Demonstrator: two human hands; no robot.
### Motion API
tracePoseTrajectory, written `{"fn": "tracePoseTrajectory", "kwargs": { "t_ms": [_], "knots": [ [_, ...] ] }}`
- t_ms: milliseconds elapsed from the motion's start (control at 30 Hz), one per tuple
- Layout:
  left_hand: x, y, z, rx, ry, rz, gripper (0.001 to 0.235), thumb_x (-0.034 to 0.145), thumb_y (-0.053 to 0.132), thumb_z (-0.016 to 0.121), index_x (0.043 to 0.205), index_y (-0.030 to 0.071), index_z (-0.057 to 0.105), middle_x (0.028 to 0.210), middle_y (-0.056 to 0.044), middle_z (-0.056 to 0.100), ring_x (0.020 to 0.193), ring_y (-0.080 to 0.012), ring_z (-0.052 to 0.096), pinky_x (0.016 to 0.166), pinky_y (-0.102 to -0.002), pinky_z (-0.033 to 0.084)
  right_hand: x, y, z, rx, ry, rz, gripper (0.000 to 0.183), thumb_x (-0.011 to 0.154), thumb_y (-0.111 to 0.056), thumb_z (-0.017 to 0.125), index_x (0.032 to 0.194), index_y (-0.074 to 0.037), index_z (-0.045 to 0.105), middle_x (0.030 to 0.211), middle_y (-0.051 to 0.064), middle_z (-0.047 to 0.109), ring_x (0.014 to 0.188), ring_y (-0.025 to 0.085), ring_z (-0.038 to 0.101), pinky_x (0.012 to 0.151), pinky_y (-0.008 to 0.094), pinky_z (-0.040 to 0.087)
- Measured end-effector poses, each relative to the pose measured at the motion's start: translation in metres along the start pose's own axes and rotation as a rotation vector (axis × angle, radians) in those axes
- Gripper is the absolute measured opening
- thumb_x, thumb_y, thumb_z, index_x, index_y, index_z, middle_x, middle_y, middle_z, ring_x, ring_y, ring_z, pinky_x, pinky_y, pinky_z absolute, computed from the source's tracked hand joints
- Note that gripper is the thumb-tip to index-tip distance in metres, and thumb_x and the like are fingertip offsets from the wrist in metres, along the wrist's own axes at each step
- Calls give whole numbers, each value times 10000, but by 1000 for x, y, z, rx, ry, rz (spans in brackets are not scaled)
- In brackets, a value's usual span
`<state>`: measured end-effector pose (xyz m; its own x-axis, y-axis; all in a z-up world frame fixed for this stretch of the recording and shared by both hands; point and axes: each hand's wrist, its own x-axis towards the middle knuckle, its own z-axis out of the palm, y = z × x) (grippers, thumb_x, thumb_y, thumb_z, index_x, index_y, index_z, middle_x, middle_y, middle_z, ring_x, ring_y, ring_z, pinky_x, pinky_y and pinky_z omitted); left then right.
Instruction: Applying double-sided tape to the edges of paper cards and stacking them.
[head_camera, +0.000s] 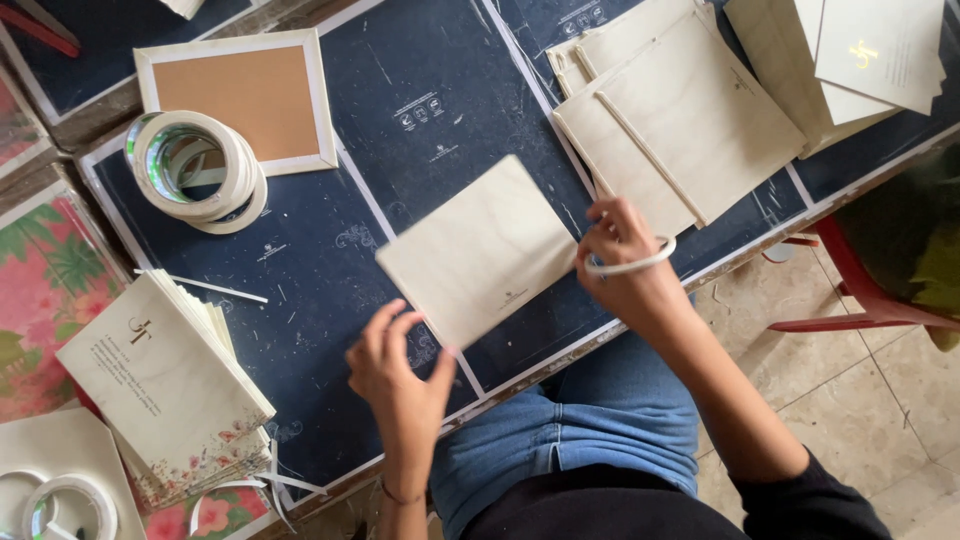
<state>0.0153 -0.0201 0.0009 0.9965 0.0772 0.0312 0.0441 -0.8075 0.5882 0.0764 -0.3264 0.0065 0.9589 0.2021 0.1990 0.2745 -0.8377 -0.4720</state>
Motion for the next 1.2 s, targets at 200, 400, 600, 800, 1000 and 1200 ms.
{"fn": "tracePoseTrajectory", "kwargs": {
  "t_ms": [200,400,600,800,1000,1200],
  "knots": [
    [19,0,15,89,347,29,395,925,289,858,1251,150,684,1379,-99,603,1181,-374,547,913,-527,398,-45,-61,14,-28,-306,-67,26,923,-65,760,917,-42,769,1066,97,673,934,225,613,604,314,574],
    [-19,38,23,45,104,116,168,1002,371,793,1144,283,773,1393,94,681,1148,-250,553,875,-443,431,-54,-108,44,265,-18,-114,78,1023,-15,693,1011,47,645,1153,206,595,936,349,657,814,414,580],
    [-18,34,14,31,15,60,269,971,490,763,1186,328,769,1443,178,661,1173,-240,509,903,-469,377,-67,-92,44,306,24,-221,586,964,-135,894,1487,-65,640,1425,214,532,1104,272,695,1017,393,644],
    [-21,38,11,17,-35,42,469,829,362,950,1236,292,727,1509,125,619,1210,-256,508,837,-485,433,-75,-78,31,363,79,-133,202,957,-97,843,1129,-17,772,1318,208,604,1023,293,717,923,395,641],
    [-24,40,11,-6,-46,51,516,837,350,937,1287,252,705,1549,106,599,1185,-267,516,923,-455,458,-66,-70,41,401,67,-61,90,967,-113,832,975,-47,770,1323,171,601,1052,252,679,936,373,601],
    [-31,39,31,-16,-104,-116,676,764,531,959,1294,301,609,1545,169,488,1275,-262,416,956,-518,319,-48,-70,45,353,92,-72,171,874,-119,873,815,-29,741,1209,189,682,904,361,725,812,457,621]
  ]
}}
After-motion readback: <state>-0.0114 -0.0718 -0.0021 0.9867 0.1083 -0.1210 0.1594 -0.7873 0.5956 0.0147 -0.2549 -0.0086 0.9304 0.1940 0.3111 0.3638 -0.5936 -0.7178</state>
